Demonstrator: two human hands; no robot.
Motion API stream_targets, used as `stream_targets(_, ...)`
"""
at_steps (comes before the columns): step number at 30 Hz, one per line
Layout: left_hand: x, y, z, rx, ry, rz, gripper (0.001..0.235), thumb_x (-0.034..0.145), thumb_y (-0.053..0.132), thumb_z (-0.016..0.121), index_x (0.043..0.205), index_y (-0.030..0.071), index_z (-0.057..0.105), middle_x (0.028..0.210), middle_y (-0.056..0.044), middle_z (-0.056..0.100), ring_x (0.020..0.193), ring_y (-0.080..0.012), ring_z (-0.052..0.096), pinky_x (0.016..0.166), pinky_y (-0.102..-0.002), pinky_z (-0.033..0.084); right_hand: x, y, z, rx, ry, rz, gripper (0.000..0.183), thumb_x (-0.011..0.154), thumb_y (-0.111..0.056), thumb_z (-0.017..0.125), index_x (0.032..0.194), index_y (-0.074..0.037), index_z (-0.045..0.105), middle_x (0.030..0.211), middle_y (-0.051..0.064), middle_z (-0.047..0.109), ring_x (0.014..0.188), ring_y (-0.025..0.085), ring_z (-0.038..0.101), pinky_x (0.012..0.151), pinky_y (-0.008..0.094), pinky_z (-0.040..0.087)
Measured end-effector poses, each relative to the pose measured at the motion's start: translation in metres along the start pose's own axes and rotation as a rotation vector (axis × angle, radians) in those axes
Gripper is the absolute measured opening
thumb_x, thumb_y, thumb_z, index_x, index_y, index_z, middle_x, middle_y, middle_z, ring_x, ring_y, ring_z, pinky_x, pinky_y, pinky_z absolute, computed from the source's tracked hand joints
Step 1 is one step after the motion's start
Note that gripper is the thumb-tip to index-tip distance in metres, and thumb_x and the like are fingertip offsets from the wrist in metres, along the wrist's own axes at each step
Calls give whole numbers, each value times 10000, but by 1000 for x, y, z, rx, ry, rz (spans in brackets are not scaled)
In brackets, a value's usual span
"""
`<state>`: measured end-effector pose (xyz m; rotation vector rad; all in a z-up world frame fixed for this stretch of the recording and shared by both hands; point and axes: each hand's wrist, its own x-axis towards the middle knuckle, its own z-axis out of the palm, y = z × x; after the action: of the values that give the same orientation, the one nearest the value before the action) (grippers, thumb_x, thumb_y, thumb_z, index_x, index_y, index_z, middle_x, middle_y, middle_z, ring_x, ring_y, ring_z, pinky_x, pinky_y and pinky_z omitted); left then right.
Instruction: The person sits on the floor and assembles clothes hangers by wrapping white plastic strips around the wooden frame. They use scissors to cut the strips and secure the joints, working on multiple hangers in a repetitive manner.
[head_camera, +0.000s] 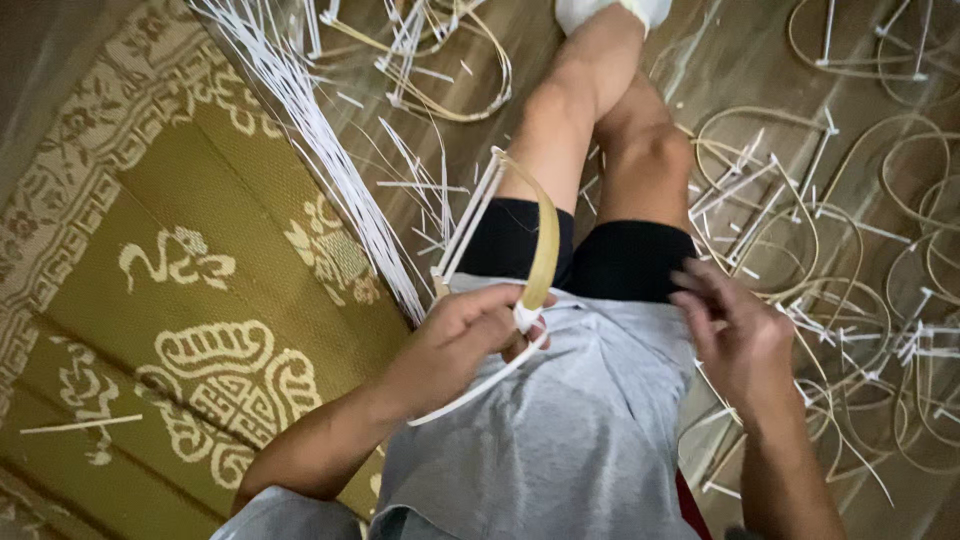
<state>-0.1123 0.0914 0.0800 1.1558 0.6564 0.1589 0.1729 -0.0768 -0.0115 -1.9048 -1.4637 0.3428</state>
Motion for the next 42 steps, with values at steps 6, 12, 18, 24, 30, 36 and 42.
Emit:
stream_targets(6, 0, -12, 21, 82, -127, 8, 267, 1072, 120, 510, 1211, -35, 678, 933, -49, 710, 840, -66, 656, 731, -234, 559, 28, -119, -16, 180, -114, -506, 357, 840, -84, 817, 1139, 66, 695, 1083, 187, 763, 759, 177, 711, 605, 273, 576)
stream_targets(12, 4, -16, 29, 50, -117, -9, 259, 1029, 114, 568, 1239, -31, 611, 997, -35, 700, 898, -51, 647, 778, -244, 545, 28, -112, -15, 234, -216, -522, 295, 830, -94, 845, 1069, 22, 716, 1000, 112, 764, 793, 172, 724, 651, 286, 582)
stream_targets(18, 13, -27, 33, 229, -191, -82, 254, 1001, 118, 593, 1196, -36, 645, 941, -85, 733, 841, -113, 687, 723, -254, 552, 29, -92, -14, 452, -388, -254, 247, 821, -82, 821, 1046, -51, 724, 903, 62, 774, 765, 131, 752, 644, 266, 591)
stream_targets(24, 21, -55, 48, 33, -138, -91, 245, 988, 90, 599, 1196, -28, 652, 979, -52, 735, 873, -72, 710, 756, -231, 583, 31, -77, -2, 412, -370, -143, 276, 815, -50, 824, 1066, -3, 717, 915, 88, 784, 690, 132, 753, 588, 258, 584)
stream_targets(30, 26, -69, 53, 115, -91, -123, 248, 960, 107, 654, 1180, 2, 702, 873, -29, 713, 735, -62, 631, 647, -230, 524, 32, -76, 2, 337, -330, -232, 299, 832, -43, 812, 1088, 7, 666, 953, 118, 767, 831, 189, 782, 695, 289, 626)
stream_targets(36, 36, -86, 53, -2, -102, -116, 236, 937, 104, 691, 1146, -6, 706, 903, 0, 681, 796, -52, 630, 721, -232, 537, 36, -74, 3, 285, -392, -178, 382, 840, -48, 799, 1176, -14, 620, 913, 101, 778, 792, 198, 784, 644, 298, 611)
stream_targets(42, 47, -115, 56, -103, -99, -122, 176, 973, 102, 673, 1102, -11, 712, 898, 15, 687, 810, -37, 622, 728, -211, 517, 48, -72, 7, 181, -530, -142, 404, 824, -74, 769, 1192, -56, 601, 815, 73, 772, 691, 265, 747, 560, 371, 556)
